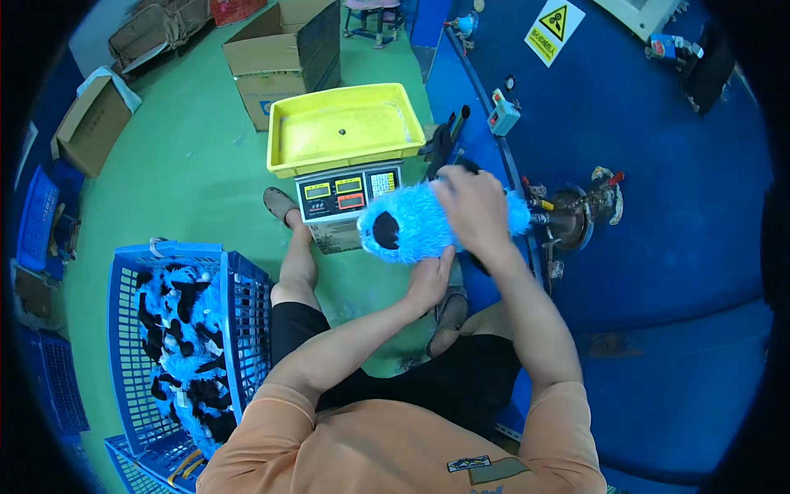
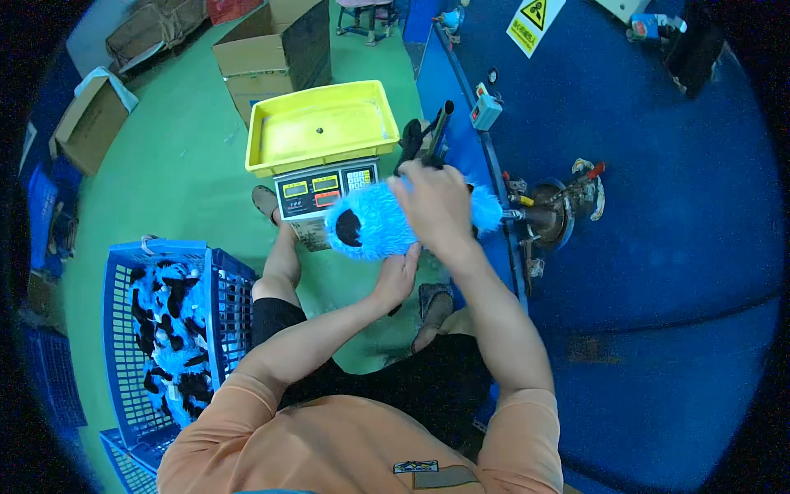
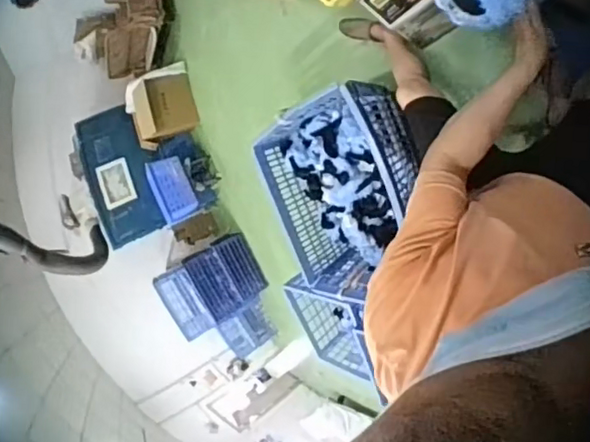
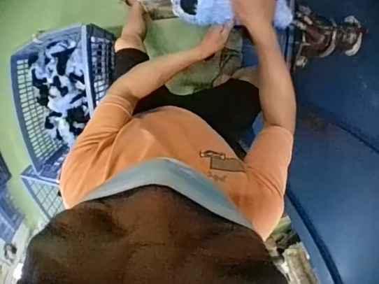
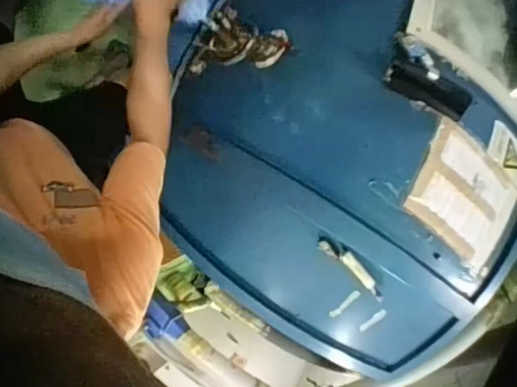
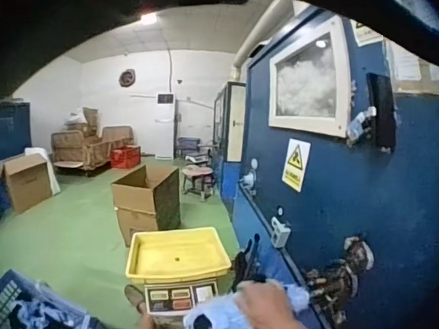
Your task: The person is weighing plush blue monster toys on a digital scale and then placing them into a blue plastic crate.
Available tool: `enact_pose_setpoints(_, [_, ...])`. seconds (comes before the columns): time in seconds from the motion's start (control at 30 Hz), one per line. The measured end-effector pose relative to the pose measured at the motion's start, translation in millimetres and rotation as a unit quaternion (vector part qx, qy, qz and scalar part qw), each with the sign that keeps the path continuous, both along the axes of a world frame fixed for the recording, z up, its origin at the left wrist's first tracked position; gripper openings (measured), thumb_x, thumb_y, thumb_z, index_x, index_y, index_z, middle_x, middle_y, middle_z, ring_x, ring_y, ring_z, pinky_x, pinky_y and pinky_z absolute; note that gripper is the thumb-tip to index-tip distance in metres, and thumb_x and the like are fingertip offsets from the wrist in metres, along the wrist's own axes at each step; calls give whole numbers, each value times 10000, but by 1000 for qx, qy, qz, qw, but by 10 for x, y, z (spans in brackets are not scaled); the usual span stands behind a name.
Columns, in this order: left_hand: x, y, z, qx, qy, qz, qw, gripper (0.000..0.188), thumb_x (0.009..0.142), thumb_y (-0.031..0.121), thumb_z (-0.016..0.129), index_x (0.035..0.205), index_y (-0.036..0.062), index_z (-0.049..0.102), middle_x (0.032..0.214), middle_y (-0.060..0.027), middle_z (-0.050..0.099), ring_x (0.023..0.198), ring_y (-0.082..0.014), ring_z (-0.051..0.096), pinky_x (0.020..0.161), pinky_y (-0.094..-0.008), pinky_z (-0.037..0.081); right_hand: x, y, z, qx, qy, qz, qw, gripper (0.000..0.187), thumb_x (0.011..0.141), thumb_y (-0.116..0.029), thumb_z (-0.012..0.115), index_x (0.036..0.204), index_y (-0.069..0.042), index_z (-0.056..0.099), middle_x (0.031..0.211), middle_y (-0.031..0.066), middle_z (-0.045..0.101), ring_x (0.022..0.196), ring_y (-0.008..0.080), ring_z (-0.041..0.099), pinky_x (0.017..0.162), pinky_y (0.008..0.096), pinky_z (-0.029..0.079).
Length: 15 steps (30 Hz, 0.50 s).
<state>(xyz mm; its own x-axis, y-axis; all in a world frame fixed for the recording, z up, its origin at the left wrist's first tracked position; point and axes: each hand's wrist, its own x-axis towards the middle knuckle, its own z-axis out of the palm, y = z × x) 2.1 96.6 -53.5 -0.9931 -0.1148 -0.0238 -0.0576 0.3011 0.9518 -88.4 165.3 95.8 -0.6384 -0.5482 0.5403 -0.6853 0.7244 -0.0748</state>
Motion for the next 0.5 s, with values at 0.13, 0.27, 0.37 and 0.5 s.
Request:
enact_pose_setpoints(0.13, [-113,297,97,38,17,30,999,693,1052,489,367,694,-59,592,620,-209,571,562,-354,478,628,-480,427,-293,461,-338,29,126,-89,988,188,948,-218,572,822,-82,606,764,89,674,644,285,623,629,389,471])
enact_pose_setpoints(0.27, [-355,469,171,43,154,-28,987,678,1051,479,375,699,-60,591,639,-221,589,552,-370,472,617,-488,421,-486,1012,-460,-6,145,-113,983,208,959,-217,571,785,-103,576,621,90,625,529,302,579,581,381,456])
enact_pose_setpoints(0.37, [-341,324,138,-5,56,-28,998,663,1049,465,392,692,-59,587,633,-204,590,545,-354,468,603,-481,419,-494,882,-469,19,138,-111,984,219,961,-217,575,773,-104,568,589,94,610,505,306,566,565,384,455])
enact_pose_setpoints(0.5, [-118,68,41,-29,-35,-58,997,656,1047,455,409,675,-58,580,618,-197,580,535,-347,467,589,-476,416,-358,582,-435,16,132,-113,985,236,962,-221,581,758,-105,559,561,101,599,483,313,555,544,391,454])
